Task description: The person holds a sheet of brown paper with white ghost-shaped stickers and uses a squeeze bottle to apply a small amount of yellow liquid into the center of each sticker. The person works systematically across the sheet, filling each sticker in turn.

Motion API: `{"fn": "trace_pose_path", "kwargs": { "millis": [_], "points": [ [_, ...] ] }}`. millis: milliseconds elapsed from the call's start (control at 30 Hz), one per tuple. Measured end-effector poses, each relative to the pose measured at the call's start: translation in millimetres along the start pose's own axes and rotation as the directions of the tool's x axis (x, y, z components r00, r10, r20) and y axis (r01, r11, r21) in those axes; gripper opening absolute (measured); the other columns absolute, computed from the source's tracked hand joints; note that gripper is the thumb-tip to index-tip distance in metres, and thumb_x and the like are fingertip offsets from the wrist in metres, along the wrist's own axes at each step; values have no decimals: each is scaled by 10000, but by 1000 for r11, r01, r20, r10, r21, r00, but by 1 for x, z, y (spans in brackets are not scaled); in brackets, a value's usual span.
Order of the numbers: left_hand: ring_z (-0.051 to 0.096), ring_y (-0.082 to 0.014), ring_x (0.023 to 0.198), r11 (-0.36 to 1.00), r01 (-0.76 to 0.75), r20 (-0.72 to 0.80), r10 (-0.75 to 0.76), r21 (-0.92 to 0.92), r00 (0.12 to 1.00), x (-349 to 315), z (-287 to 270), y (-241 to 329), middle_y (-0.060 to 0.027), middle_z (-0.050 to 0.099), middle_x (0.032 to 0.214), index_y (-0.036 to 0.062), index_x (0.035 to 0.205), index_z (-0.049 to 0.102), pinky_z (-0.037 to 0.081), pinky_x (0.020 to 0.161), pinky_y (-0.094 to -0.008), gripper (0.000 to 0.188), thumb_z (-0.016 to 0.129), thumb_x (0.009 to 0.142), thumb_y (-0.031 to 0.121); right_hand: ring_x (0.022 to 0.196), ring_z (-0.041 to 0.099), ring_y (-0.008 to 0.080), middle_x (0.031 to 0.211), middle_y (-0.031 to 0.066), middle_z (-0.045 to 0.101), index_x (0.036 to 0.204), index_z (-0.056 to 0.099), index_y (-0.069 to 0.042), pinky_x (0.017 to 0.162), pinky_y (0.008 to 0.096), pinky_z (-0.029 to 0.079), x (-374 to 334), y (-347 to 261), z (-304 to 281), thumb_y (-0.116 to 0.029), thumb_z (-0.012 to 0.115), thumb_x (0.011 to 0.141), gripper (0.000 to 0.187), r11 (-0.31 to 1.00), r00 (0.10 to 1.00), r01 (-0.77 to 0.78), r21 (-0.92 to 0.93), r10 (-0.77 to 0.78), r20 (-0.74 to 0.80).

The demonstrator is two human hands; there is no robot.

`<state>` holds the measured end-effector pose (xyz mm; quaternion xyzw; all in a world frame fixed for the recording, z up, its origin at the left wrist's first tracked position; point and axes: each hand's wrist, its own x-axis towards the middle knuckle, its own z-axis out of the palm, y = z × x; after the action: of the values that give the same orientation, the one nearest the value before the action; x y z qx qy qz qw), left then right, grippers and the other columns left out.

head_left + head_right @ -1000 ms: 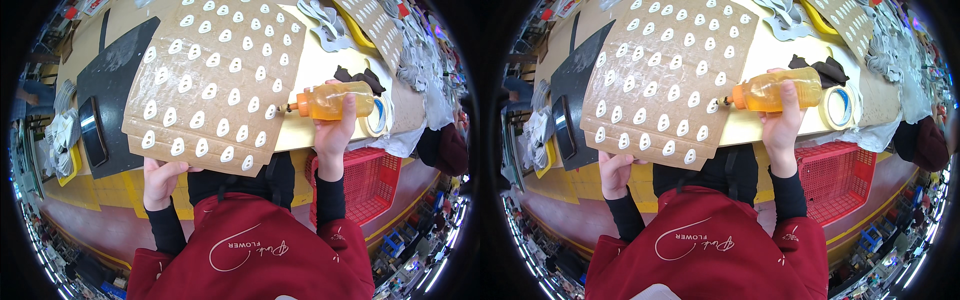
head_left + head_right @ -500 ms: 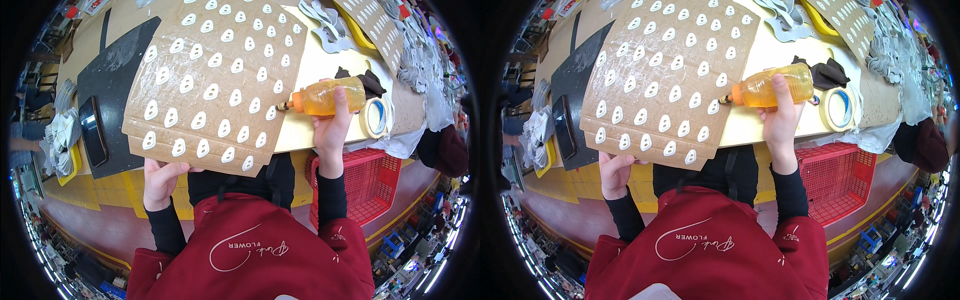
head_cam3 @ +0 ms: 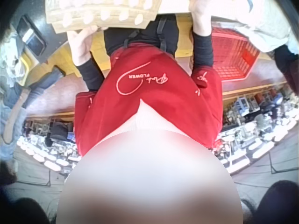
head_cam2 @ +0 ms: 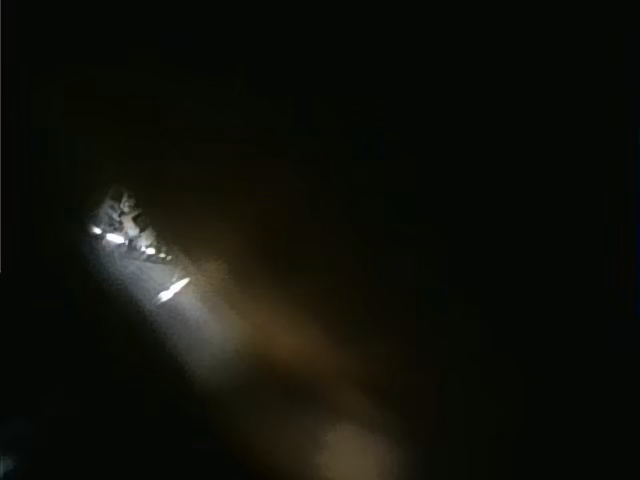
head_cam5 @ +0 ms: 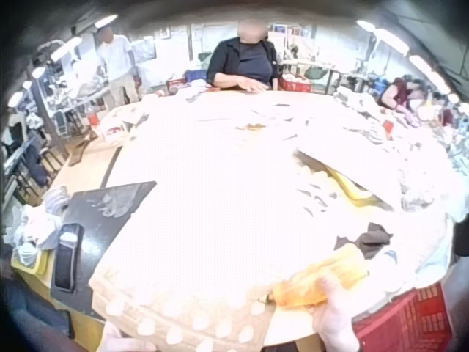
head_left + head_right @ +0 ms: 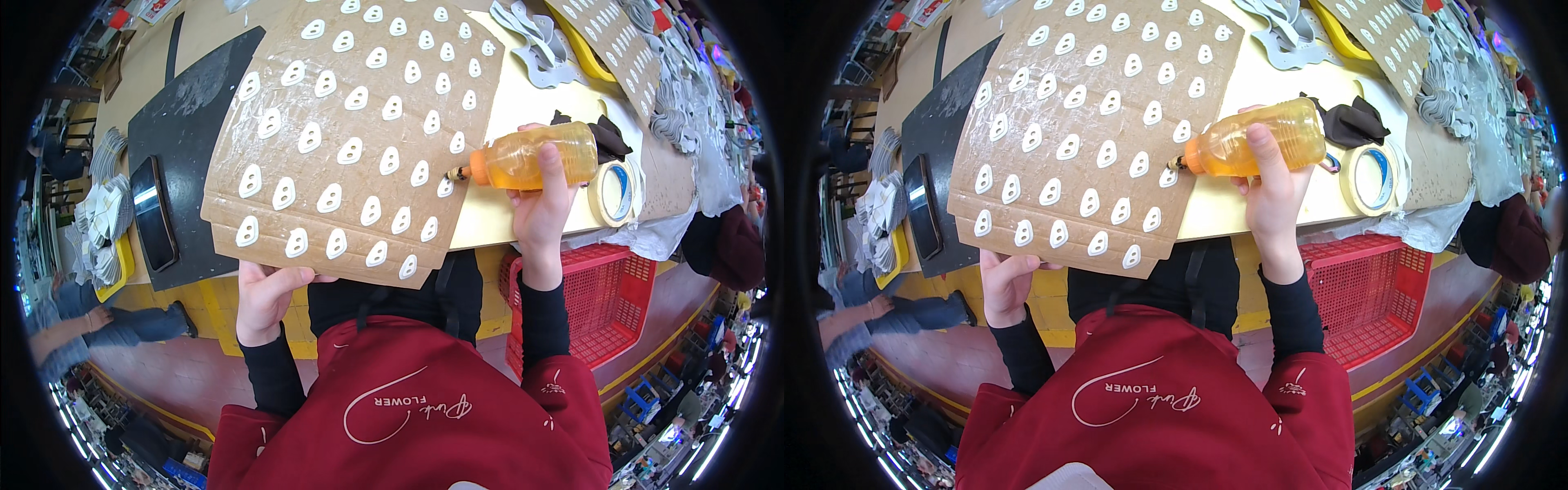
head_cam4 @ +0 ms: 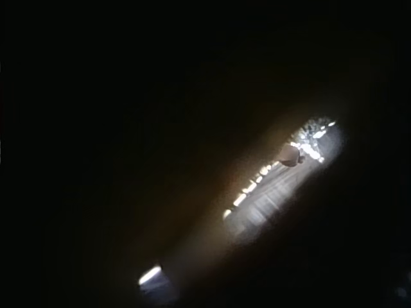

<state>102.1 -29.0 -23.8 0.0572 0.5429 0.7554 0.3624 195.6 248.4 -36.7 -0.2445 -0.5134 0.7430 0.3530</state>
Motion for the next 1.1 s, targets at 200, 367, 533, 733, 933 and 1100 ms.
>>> {"fn": "trace_pose_path", "kwargs": {
  "millis": [200, 367, 533, 733, 933, 1100],
  "points": [
    [609, -302, 814, 998, 10, -45, -7, 54, 999, -2, 6, 0, -207, 556, 1010, -54, 1200, 336, 553, 639, -369, 580, 562, 666, -43, 662, 553, 101, 857, 73, 575, 994, 522, -1, 507, 208, 431, -6, -4, -4, -160, 676, 744, 334, 979, 984, 147, -143, -129, 124],
    [590, -316, 901, 999, 12, 20, -13, 38, 1000, -3, 4, 3, -226, 540, 1050, -78, 1187, 347, 547, 703, -397, 532, 541, 692, -85, 874, 571, 153, 972, 91, 559, 1021, 507, 4, 746, 280, 474, -13, -5, -6, -102, 739, 676, 429, 941, 922, 280, -190, -208, 327],
    [593, -309, 898, 999, 17, 44, -19, 40, 999, -4, 4, 4, -221, 549, 1040, -79, 1183, 355, 543, 702, -386, 523, 539, 693, -82, 859, 592, 170, 972, 97, 564, 1016, 504, 19, 728, 279, 487, -16, -10, -6, -98, 771, 638, 478, 935, 872, 279, -217, -152, 465],
    [591, -308, 905, 999, 41, 33, -42, 27, 999, -4, 5, 4, -219, 548, 1046, -79, 1184, 354, 544, 701, -385, 524, 539, 693, -77, 775, 612, 180, 892, 99, 579, 1058, 468, 6, 680, 276, 503, -18, -13, -3, -232, 748, 676, 531, 970, 918, 211, -123, -153, 367],
    [577, -317, 938, 999, 32, 3, -32, 14, 999, -2, 2, 1, -220, 509, 1103, -58, 1224, 304, 553, 696, -399, 581, 541, 693, -73, 700, 597, 212, 881, 119, 557, 1064, 444, -18, 545, 293, 499, 9, -25, -18, -566, 482, 799, 610, 702, 908, -349, 620, 88, 411],
    [571, -325, 954, 1000, 22, 8, -22, -1, 1000, 0, -1, 0, -214, 505, 1105, -52, 1232, 295, 555, 699, -399, 593, 542, 694, -73, 726, 586, 195, 882, 99, 551, 1064, 439, -32, 432, 220, 435, 10, -21, -23, -551, 463, 822, 573, 705, 926, -337, 624, 128, 355]
  ]
}}
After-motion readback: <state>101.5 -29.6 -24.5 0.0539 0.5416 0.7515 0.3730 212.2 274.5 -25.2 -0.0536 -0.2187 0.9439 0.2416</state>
